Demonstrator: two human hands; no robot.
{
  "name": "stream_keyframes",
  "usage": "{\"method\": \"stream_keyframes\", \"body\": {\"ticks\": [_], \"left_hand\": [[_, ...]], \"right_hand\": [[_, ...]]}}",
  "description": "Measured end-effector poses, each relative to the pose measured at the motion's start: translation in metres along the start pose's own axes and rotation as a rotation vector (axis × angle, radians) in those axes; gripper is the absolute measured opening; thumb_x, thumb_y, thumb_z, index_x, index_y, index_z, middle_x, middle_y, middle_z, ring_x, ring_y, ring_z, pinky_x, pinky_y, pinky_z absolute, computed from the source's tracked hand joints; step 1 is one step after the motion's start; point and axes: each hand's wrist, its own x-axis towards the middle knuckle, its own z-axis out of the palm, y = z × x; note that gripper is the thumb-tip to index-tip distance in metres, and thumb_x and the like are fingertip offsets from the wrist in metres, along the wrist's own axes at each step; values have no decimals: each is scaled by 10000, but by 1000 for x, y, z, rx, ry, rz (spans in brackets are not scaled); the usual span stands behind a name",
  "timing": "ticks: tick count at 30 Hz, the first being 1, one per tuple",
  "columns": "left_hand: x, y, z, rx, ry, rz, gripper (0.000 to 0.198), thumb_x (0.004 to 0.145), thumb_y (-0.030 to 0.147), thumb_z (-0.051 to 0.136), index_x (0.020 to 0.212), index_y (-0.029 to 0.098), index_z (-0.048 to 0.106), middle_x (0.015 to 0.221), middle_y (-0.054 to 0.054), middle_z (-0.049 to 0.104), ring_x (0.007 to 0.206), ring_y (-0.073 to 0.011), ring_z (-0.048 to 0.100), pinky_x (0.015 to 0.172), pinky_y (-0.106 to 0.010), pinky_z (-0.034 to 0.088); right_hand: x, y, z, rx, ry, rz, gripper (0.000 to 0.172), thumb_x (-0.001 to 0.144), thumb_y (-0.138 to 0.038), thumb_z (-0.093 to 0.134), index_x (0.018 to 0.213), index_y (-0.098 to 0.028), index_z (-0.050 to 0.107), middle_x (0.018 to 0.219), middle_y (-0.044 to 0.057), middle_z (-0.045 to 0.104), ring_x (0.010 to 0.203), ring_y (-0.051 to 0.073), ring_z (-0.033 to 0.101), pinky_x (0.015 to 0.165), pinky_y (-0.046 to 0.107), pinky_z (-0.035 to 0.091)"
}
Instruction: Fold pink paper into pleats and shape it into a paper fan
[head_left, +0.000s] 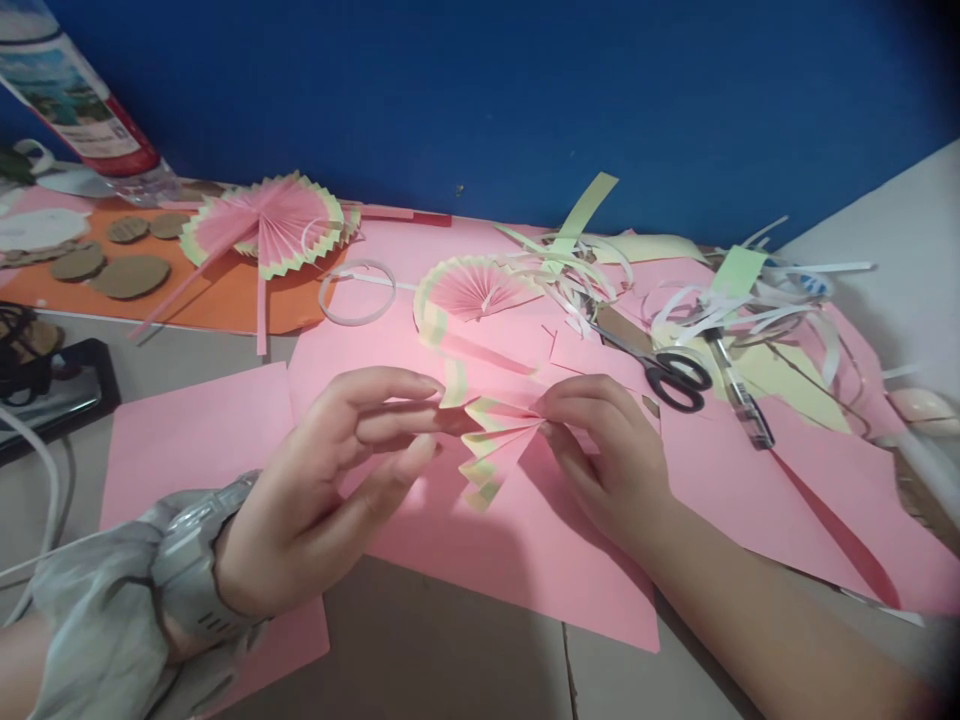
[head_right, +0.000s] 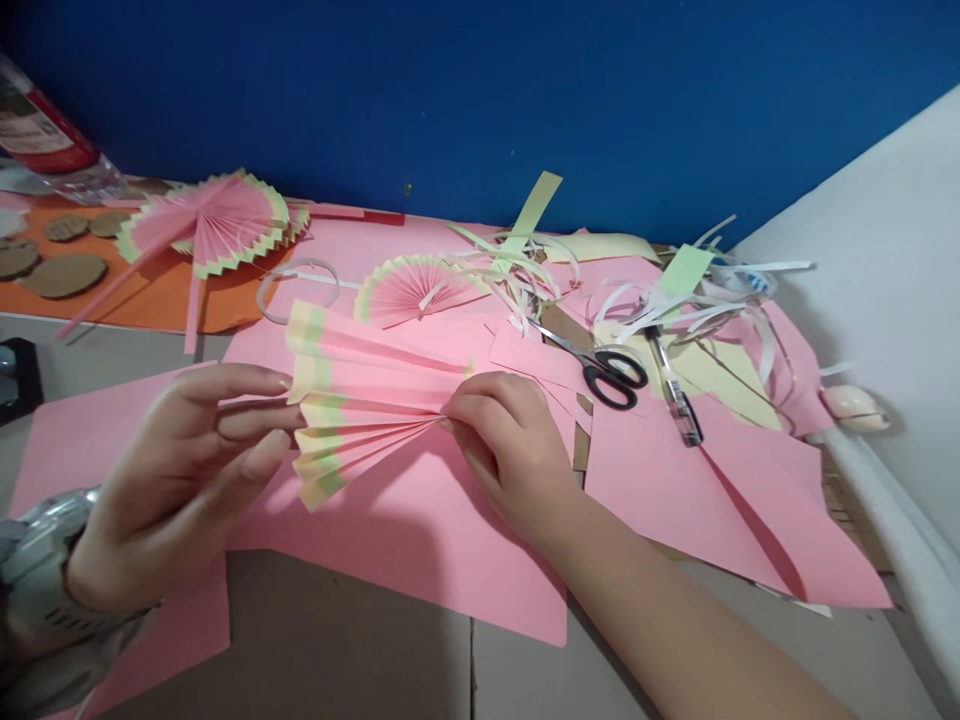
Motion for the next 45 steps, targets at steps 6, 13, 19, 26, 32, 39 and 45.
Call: {"method": "stream_keyframes", "body": {"ticks": [6, 13, 19, 26, 32, 39, 45], "left_hand": [[2, -6, -4, -18, 93, 135, 349, 847, 80, 527, 1176, 184, 473, 952, -35, 538, 724, -86, 578, 597, -211, 510], [10, -14, -5, 496, 1, 334, 364, 733, 251, 730, 1026, 169, 529, 775, -4, 512, 698, -124, 465, 624, -271, 450], [8, -23, 1, 850, -192, 226, 112, 808, 253, 629, 892, 181, 611, 848, -46, 515, 765, -181, 497, 715, -341, 457], [10, -23, 2, 953, -234, 211, 97, 848, 280, 571, 884, 222, 640, 881, -44, 577, 831, -213, 508, 757, -357, 431], [9, -24, 0, 1035, -270, 318, 132, 834, 137, 533, 844, 208, 644, 929, -46, 636, 873, -227, 540, 763, -372, 422], [12, -21, 2, 1053, -248, 327, 130, 855, 249, 546, 930, 196, 637, 937, -55, 656, 853, -235, 570, 744, -384, 421], [9, -19, 8, 1080, -303, 395, 128, 832, 143, 537, 891, 209, 629, 920, -24, 661, 858, -221, 563, 744, -365, 402]], "right_hand": [[0, -1, -1, -45, -7, -11, 239, 814, -42, 547, 961, -229, 519, 880, 48, 588, 831, 181, 565, 708, 339, 473], [-2, -3, -2, -319, -69, -32, 155, 812, -76, 582, 893, -209, 571, 894, 51, 620, 855, 197, 548, 759, 357, 401], [-4, -5, 0, -355, -192, -71, 133, 836, -70, 543, 893, -179, 594, 922, 49, 621, 871, 189, 510, 807, 356, 368], [-2, -8, 2, -324, -248, -114, 156, 882, -98, 477, 957, -161, 598, 949, 77, 606, 896, 197, 506, 828, 356, 362], [-3, -8, 2, -335, -333, -57, 161, 867, -108, 497, 991, -161, 584, 965, 68, 619, 889, 196, 529, 802, 346, 366], [-3, -7, 5, -338, -364, -28, 118, 846, -94, 505, 912, -142, 591, 925, 75, 615, 847, 198, 528, 767, 345, 374], [1, -22, 8, -333, -324, -168, 154, 883, -117, 470, 836, -148, 614, 834, 58, 618, 769, 177, 505, 726, 329, 373]]}}
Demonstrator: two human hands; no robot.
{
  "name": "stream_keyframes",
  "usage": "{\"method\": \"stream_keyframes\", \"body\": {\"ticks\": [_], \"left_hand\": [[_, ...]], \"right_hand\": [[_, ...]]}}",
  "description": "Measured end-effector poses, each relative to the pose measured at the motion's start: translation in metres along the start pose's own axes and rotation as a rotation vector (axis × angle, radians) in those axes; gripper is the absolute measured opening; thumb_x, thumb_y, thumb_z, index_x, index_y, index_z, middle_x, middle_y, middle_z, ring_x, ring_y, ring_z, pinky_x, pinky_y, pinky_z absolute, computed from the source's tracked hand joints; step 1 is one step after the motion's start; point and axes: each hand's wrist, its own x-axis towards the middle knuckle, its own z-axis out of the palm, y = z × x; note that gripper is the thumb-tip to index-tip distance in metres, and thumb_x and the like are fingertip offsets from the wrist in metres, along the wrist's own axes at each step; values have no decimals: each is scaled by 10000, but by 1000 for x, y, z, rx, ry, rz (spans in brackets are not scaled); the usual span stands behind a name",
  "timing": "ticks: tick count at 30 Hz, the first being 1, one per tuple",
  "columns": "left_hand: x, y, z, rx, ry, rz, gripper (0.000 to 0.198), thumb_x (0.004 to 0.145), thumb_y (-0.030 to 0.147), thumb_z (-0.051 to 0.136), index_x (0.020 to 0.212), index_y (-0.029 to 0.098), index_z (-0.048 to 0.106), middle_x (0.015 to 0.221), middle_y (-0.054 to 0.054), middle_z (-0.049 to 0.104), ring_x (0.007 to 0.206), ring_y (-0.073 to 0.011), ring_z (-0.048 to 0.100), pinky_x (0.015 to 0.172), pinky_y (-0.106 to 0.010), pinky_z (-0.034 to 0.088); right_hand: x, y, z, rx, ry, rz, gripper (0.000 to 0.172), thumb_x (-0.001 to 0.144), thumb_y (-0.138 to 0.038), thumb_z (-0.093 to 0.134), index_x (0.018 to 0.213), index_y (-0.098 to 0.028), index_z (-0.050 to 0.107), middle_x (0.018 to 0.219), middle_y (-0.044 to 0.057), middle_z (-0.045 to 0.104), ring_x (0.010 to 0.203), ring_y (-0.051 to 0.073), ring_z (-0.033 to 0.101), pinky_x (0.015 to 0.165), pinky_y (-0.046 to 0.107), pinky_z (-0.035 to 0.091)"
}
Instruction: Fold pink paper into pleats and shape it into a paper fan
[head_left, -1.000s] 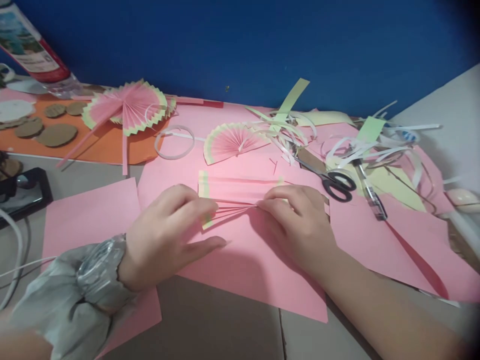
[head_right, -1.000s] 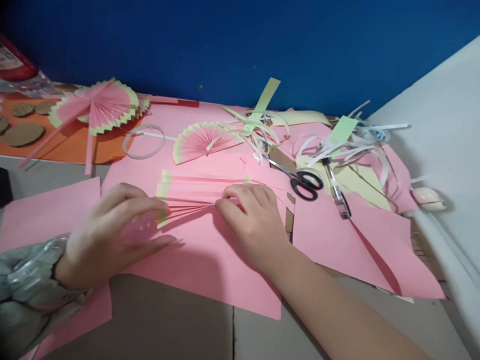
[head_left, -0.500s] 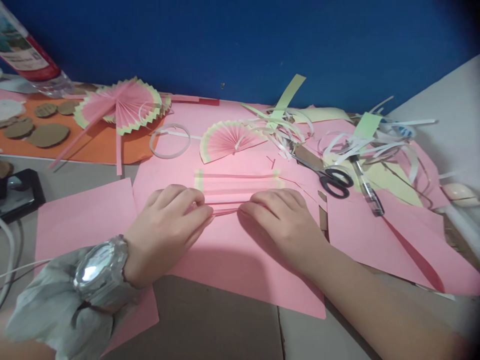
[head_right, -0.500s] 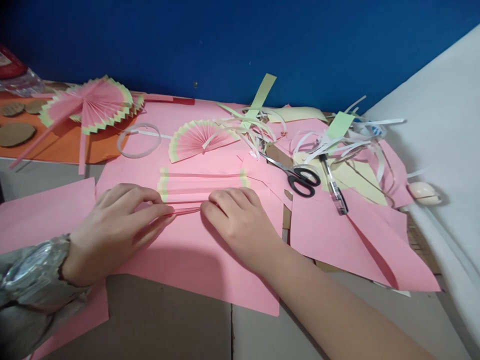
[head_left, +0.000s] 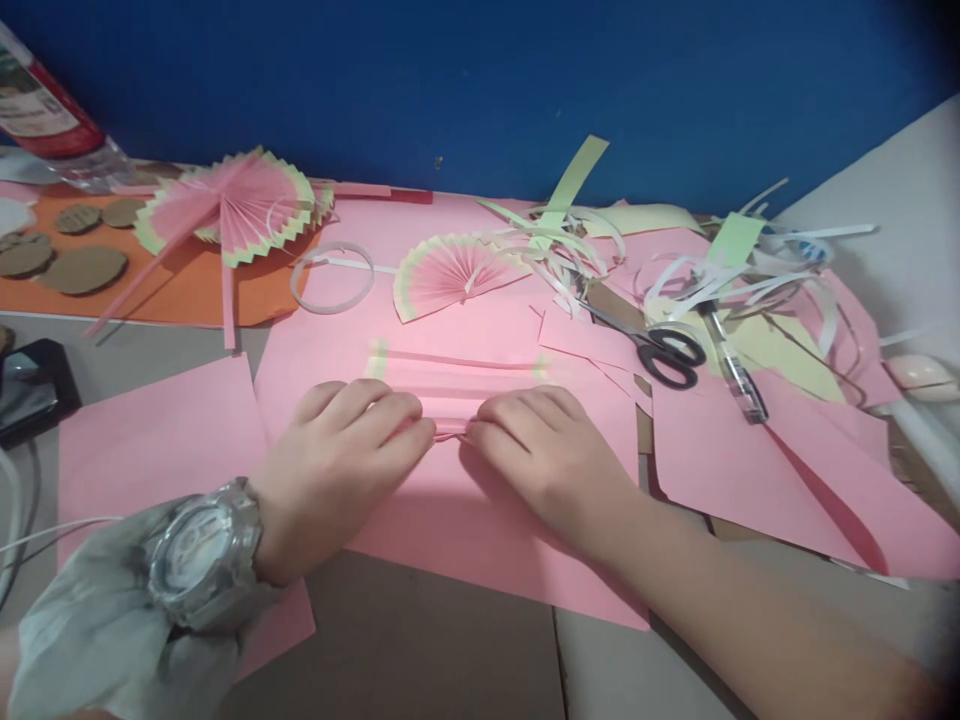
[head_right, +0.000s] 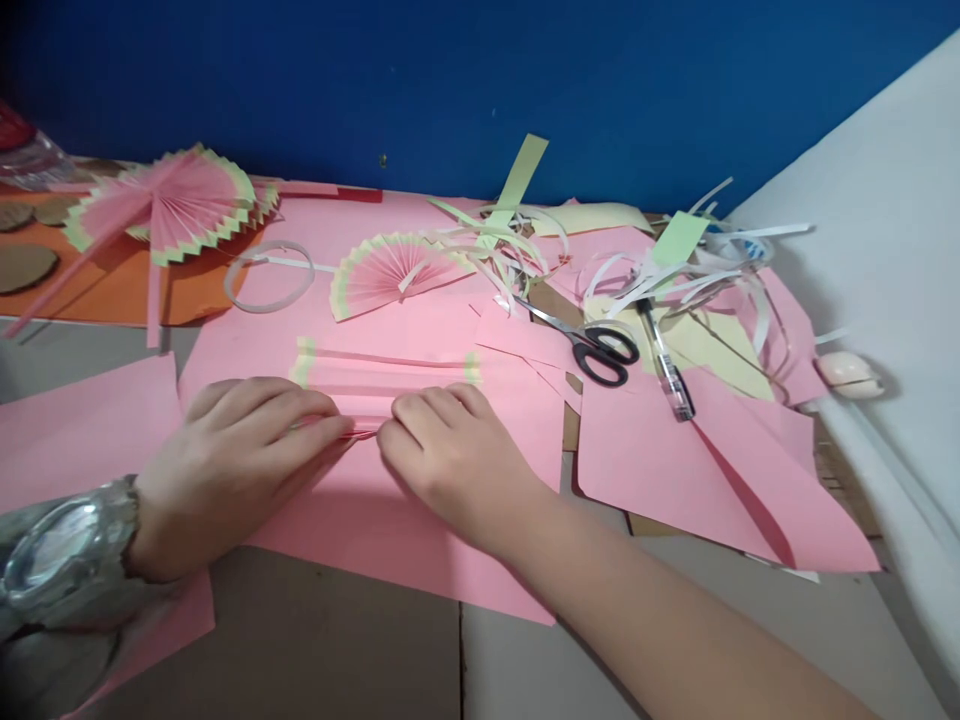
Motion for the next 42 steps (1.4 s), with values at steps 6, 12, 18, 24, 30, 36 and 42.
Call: {"method": "stream_keyframes", "body": {"ticks": [6, 12, 18, 24, 30, 36, 42], "left_hand": [[-2, -1, -1, -61, -58, 20, 205, 797, 38, 474, 729, 199, 579, 795, -11, 607, 724, -172, 530, 712, -324, 399], [-2, -3, -1, -86, -52, 60, 227, 815, 47, 436, 781, 206, 595, 811, -5, 615, 738, -169, 553, 737, -324, 391], [-3, -4, 1, -147, -113, 48, 217, 824, 67, 454, 819, 211, 617, 855, -5, 619, 753, -169, 560, 746, -321, 387], [-4, -4, 2, -185, -114, 32, 210, 813, 52, 473, 855, 193, 624, 845, -13, 607, 739, -177, 545, 719, -334, 385], [-2, -3, 3, -214, -179, 1, 225, 811, 42, 445, 811, 200, 607, 814, -13, 571, 719, -172, 517, 695, -337, 391], [0, -4, 1, -278, -186, -43, 213, 837, 52, 441, 724, 175, 574, 752, -12, 533, 668, -153, 487, 661, -321, 399], [4, -10, 4, -396, -111, -148, 195, 924, 243, 445, 851, 182, 615, 773, -19, 555, 722, -152, 510, 687, -307, 396]], "right_hand": [[-2, -7, 0, 30, -74, -15, 192, 848, -65, 454, 774, -162, 602, 822, 58, 618, 738, 173, 501, 670, 298, 394], [-4, -7, -3, 44, -90, 18, 211, 837, -47, 431, 820, -143, 618, 812, 70, 605, 718, 182, 501, 657, 306, 407], [-4, -6, -4, 144, -113, 97, 231, 850, -55, 409, 817, -159, 612, 784, 59, 578, 702, 168, 485, 612, 292, 380], [-4, -5, -4, 196, -100, 119, 217, 869, -60, 410, 853, -139, 611, 840, 70, 599, 790, 183, 505, 711, 320, 399], [-4, -6, -3, 206, -120, 149, 184, 849, -50, 439, 832, -144, 596, 835, 59, 594, 778, 180, 495, 702, 317, 384], [-1, -5, -2, 220, -151, 189, 175, 855, -70, 463, 756, -161, 574, 787, 41, 576, 744, 169, 493, 669, 309, 355], [-1, 1, 1, 296, -121, 215, 164, 916, -246, 496, 808, -163, 589, 786, 40, 584, 749, 168, 510, 688, 317, 350]]}}
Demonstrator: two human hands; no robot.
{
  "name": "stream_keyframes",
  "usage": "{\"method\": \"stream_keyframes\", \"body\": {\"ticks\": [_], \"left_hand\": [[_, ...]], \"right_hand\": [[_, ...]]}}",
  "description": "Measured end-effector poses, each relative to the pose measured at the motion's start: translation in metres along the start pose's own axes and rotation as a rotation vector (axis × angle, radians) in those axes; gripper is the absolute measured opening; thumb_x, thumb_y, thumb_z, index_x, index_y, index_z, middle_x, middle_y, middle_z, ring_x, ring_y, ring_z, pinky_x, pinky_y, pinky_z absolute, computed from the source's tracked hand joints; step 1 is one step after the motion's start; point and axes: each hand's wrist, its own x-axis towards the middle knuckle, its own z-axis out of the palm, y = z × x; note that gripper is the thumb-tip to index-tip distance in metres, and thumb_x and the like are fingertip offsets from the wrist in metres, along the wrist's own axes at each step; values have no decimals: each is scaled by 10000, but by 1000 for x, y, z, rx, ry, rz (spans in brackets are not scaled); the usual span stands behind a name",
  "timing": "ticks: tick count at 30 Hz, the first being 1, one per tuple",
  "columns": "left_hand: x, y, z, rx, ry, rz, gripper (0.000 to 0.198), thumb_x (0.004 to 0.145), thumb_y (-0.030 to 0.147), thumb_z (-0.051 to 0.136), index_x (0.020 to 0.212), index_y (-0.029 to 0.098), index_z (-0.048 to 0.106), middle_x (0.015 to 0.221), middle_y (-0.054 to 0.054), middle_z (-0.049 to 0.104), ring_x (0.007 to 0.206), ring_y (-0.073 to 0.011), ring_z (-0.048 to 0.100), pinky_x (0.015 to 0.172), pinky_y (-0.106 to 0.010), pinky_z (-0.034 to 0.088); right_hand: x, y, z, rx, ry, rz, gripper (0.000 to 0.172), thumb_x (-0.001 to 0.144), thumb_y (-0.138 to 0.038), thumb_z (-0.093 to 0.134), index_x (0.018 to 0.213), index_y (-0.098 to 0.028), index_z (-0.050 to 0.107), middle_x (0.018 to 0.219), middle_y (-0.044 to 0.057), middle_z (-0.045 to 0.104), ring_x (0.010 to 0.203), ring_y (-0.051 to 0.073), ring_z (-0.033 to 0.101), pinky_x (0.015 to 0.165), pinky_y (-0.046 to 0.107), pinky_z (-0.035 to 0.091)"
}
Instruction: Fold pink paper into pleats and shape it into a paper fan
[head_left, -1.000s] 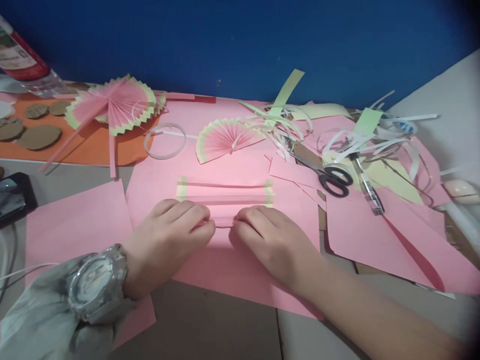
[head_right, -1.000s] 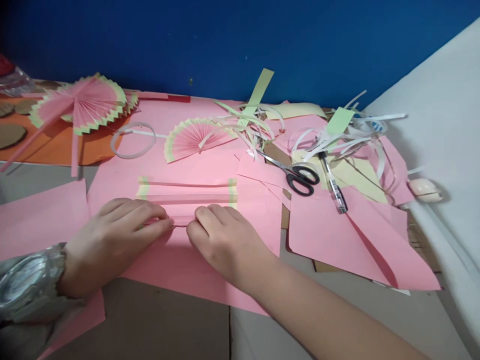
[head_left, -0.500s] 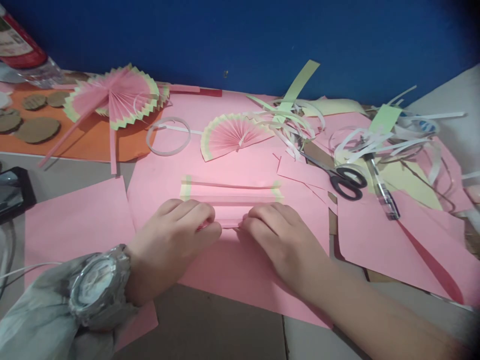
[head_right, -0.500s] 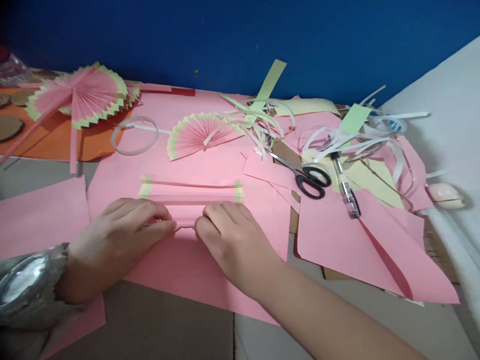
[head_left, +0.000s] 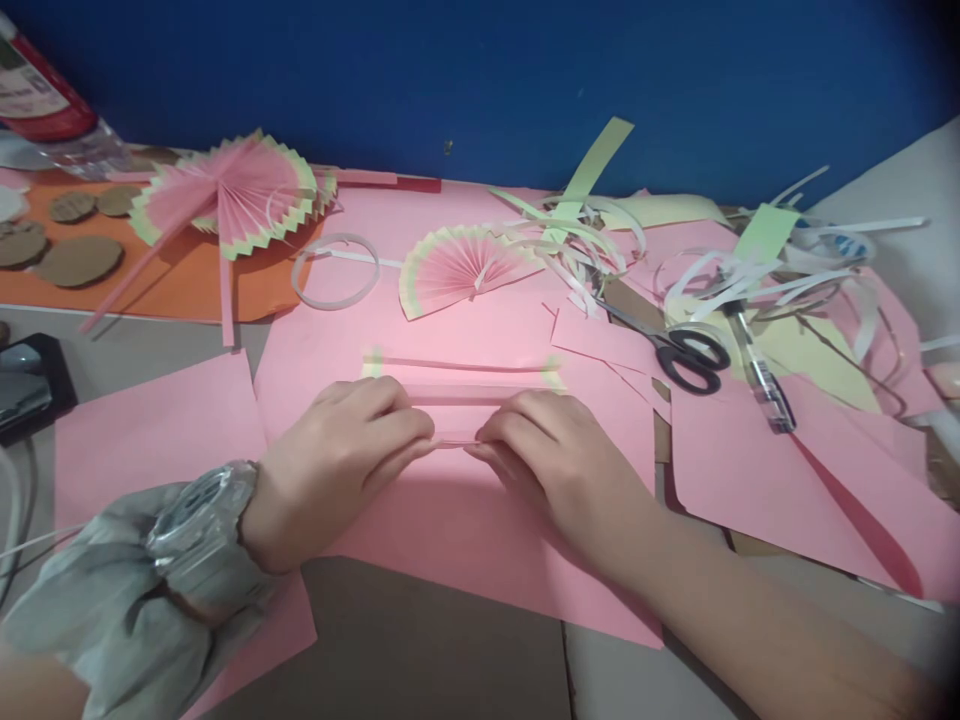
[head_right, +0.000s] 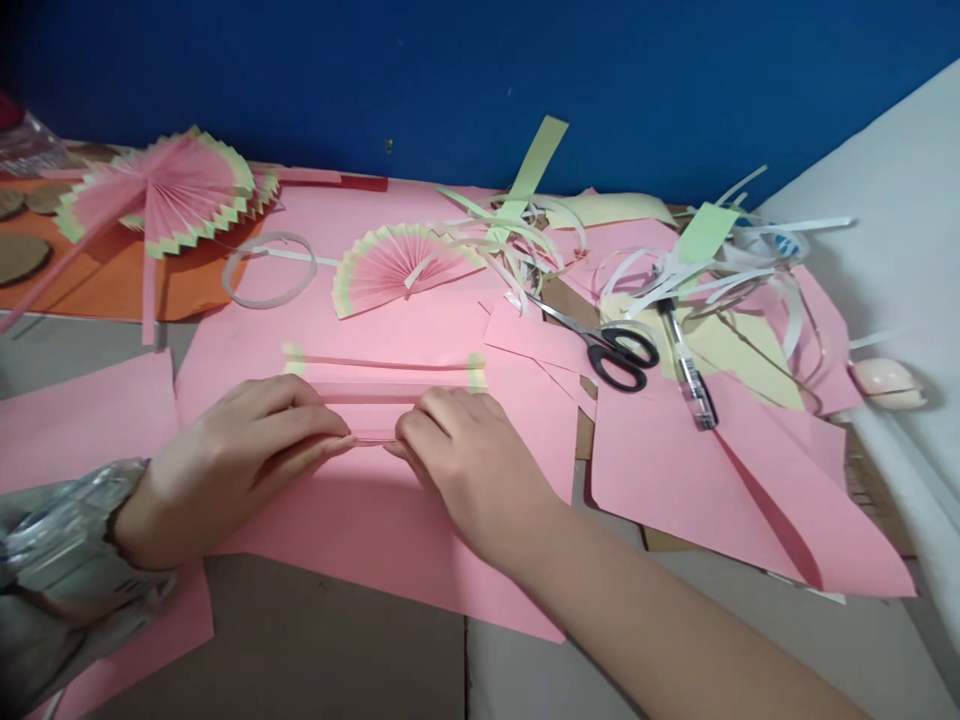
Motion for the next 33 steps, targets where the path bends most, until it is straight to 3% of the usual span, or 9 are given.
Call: {"method": "stream_keyframes", "body": {"ticks": [5, 10, 13, 15, 17, 19, 23, 27, 33], "left_hand": [[-2, 1, -1, -9, 9, -42, 153, 914, 250, 470, 885, 191, 608, 839, -23, 615, 793, -163, 537, 759, -335, 378], [-2, 4, -5, 18, 8, -16, 150, 868, 333, 552, 864, 203, 628, 873, -24, 644, 859, -195, 541, 807, -367, 339], [4, 8, -16, -120, -115, -112, 171, 882, 280, 511, 766, 203, 611, 783, 10, 623, 781, -157, 531, 760, -318, 353], [9, 11, -26, -264, -274, -264, 218, 886, 326, 491, 740, 201, 595, 714, 31, 590, 671, -121, 503, 652, -257, 368], [12, 13, -35, -371, -409, -393, 283, 888, 400, 470, 723, 198, 580, 680, 40, 574, 633, -110, 492, 579, -225, 363], [13, 14, -41, -437, -462, -453, 321, 880, 461, 460, 737, 203, 587, 696, 44, 591, 663, -113, 518, 584, -212, 379], [12, 11, -43, -463, -467, -462, 316, 851, 497, 499, 749, 220, 612, 684, 62, 610, 656, -106, 541, 590, -195, 393], [11, 9, -41, -458, -427, -447, 271, 842, 473, 530, 750, 237, 624, 696, 83, 630, 664, -93, 557, 609, -178, 400], [11, 9, -40, -444, -418, -434, 265, 857, 470, 514, 790, 242, 632, 730, 80, 640, 684, -94, 566, 627, -184, 410]], "right_hand": [[-1, 2, 1, -33, 55, -7, 155, 921, -258, 497, 833, -167, 586, 808, 40, 617, 783, 169, 536, 725, 325, 351], [6, 2, -13, 154, -57, 54, 163, 925, -267, 491, 821, -180, 583, 839, 23, 623, 814, 156, 533, 808, 325, 357], [10, 0, -27, 288, -183, 110, 167, 933, -253, 474, 825, -202, 591, 840, -7, 630, 798, 133, 542, 813, 302, 359], [12, -1, -35, 352, -235, 107, 178, 939, -284, 461, 867, -212, 606, 861, -8, 636, 802, 129, 551, 786, 283, 366], [13, -3, -39, 361, -249, 93, 203, 941, -311, 454, 884, -206, 618, 853, -5, 639, 792, 127, 555, 766, 272, 367], [13, -4, -40, 348, -250, 64, 225, 938, -336, 456, 879, -198, 624, 827, -6, 637, 772, 123, 555, 753, 263, 366], [10, -4, -36, 252, -213, -72, 241, 879, -420, 546, 949, -202, 618, 807, -13, 626, 755, 127, 548, 730, 264, 355], [9, -3, -29, 0, -87, -225, 271, 924, -351, 477, 809, -164, 635, 730, 16, 604, 692, 144, 515, 686, 291, 332], [10, -1, -24, -24, -56, -242, 294, 928, -360, 462, 827, -150, 640, 750, 34, 613, 719, 158, 527, 682, 297, 342]]}}
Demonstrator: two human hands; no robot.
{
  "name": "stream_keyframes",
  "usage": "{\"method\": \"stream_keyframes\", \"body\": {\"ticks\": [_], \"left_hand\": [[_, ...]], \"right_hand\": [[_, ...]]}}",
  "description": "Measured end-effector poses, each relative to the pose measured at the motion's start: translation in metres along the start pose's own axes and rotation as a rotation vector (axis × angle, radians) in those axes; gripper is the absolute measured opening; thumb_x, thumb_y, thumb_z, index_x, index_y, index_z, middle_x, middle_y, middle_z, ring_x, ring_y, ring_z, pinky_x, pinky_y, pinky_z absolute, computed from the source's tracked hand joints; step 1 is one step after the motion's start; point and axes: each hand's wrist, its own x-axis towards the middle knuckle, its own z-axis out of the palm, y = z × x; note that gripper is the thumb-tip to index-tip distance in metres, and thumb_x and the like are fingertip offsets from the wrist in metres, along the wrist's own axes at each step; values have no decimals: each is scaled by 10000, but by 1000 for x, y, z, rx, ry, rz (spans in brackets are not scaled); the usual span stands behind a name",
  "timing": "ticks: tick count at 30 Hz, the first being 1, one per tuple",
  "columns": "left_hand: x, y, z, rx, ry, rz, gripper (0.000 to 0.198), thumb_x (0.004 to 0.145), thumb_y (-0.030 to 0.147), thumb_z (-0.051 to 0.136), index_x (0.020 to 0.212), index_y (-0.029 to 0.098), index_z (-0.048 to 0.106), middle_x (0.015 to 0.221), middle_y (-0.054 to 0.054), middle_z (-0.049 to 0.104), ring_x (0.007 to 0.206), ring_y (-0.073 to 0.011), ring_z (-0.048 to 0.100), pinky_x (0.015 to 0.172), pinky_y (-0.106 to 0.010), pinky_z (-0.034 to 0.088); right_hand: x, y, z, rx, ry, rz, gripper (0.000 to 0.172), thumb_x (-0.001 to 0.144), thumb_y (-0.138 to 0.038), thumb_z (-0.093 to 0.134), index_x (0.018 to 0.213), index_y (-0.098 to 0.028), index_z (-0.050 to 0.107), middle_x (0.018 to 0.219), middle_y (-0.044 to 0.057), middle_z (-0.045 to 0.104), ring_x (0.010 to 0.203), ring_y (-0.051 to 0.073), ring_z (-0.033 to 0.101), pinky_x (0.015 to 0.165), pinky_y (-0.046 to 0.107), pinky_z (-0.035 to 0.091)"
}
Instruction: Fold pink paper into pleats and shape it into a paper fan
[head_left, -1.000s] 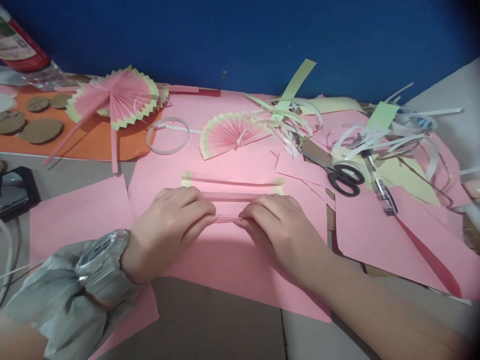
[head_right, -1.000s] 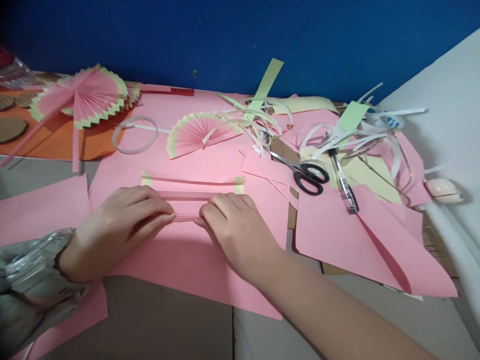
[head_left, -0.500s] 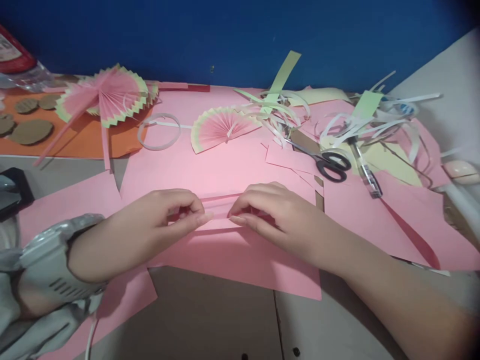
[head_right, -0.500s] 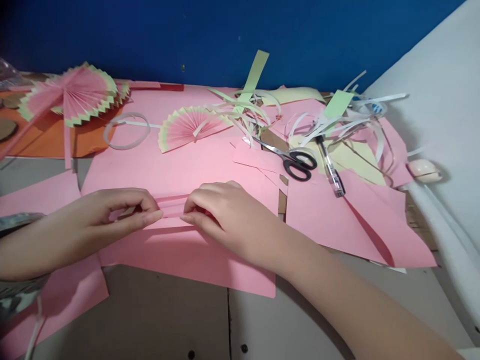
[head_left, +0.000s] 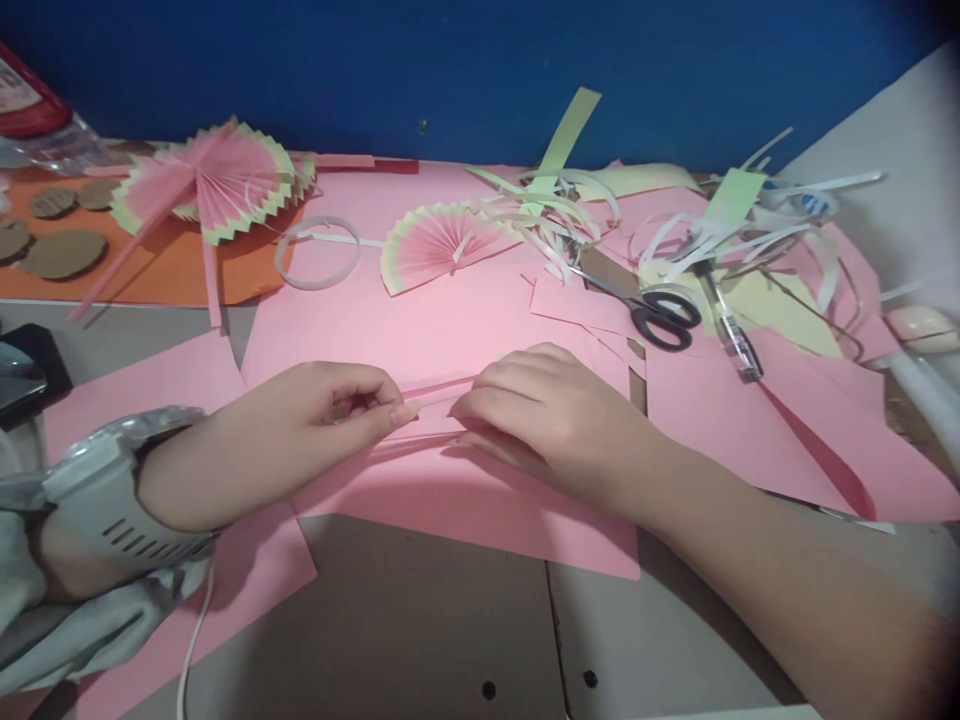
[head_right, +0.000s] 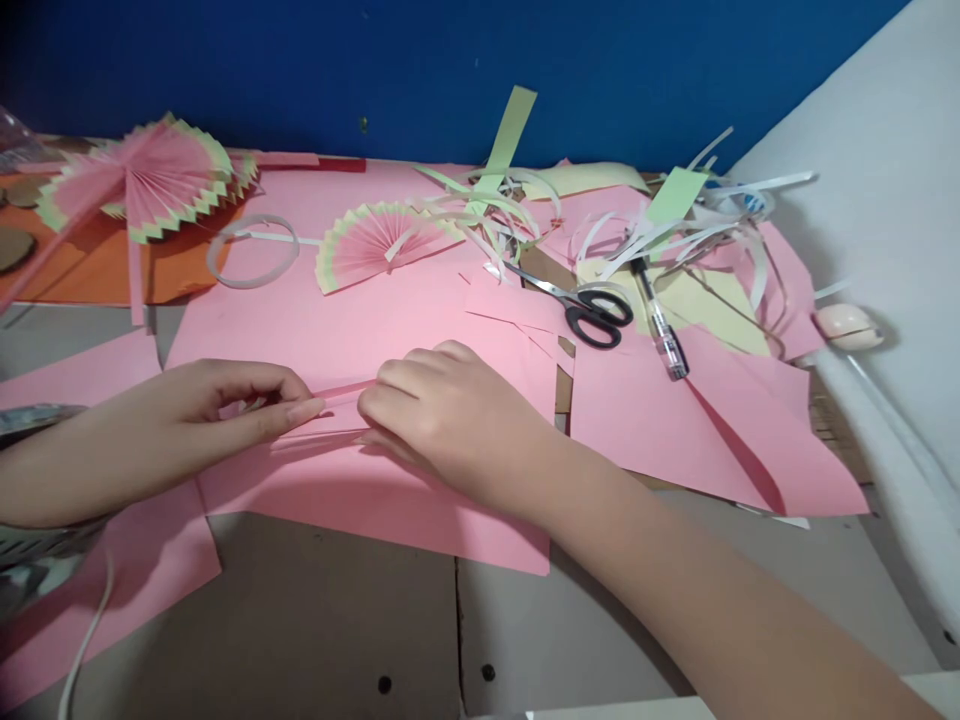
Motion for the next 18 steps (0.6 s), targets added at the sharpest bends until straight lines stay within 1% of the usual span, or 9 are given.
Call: {"method": "stream_keyframes", "body": {"ticks": [4, 6, 9, 13, 15, 16, 18], "left_hand": [[-2, 1, 0, 46, -7, 79, 232, 830, 486, 551, 866, 271, 630, 767, 82, 633, 678, -99, 546, 602, -199, 398], [-3, 0, 0, 155, 21, 159, 236, 817, 498, 567, 887, 280, 628, 809, 76, 636, 733, -113, 546, 653, -219, 396], [-3, -3, 2, 363, 92, 288, 243, 857, 488, 520, 893, 276, 632, 850, 53, 637, 824, -141, 542, 753, -274, 373], [-3, -6, 5, 591, 164, 411, 283, 910, 463, 431, 922, 270, 639, 865, 12, 634, 819, -182, 534, 742, -341, 339], [-5, -6, 6, 728, 236, 476, 311, 941, 394, 368, 909, 250, 641, 892, -21, 642, 828, -218, 526, 735, -379, 319], [-6, -5, 7, 789, 266, 508, 320, 950, 326, 338, 894, 238, 640, 912, -35, 645, 839, -233, 522, 736, -394, 310], [-8, -3, 8, 851, 285, 539, 322, 925, 173, 315, 865, 217, 629, 930, -48, 645, 852, -243, 519, 743, -409, 302]], "right_hand": [[0, 1, 1, 27, -18, 22, 292, 926, -374, 466, 881, -150, 647, 785, 41, 620, 740, 163, 539, 688, 299, 345], [0, 1, 1, 32, -29, 30, 290, 934, -362, 452, 903, -150, 649, 799, 45, 625, 756, 167, 549, 696, 302, 346], [0, 1, 1, 23, -48, 45, 296, 944, -352, 432, 911, -156, 651, 806, 46, 628, 771, 173, 554, 703, 308, 346], [0, 1, 4, -2, -65, 58, 304, 940, -375, 436, 906, -164, 653, 804, 36, 624, 770, 174, 550, 699, 308, 342], [0, 0, 5, -49, -45, 42, 304, 933, -383, 449, 890, -160, 651, 795, 35, 625, 762, 180, 549, 699, 312, 339], [-1, 0, 5, -86, -30, 25, 293, 933, -367, 454, 880, -156, 650, 791, 36, 627, 760, 185, 548, 702, 316, 336], [-2, -1, 5, -166, 0, -14, 233, 931, -272, 463, 857, -147, 645, 783, 37, 633, 753, 192, 546, 709, 323, 327]]}}
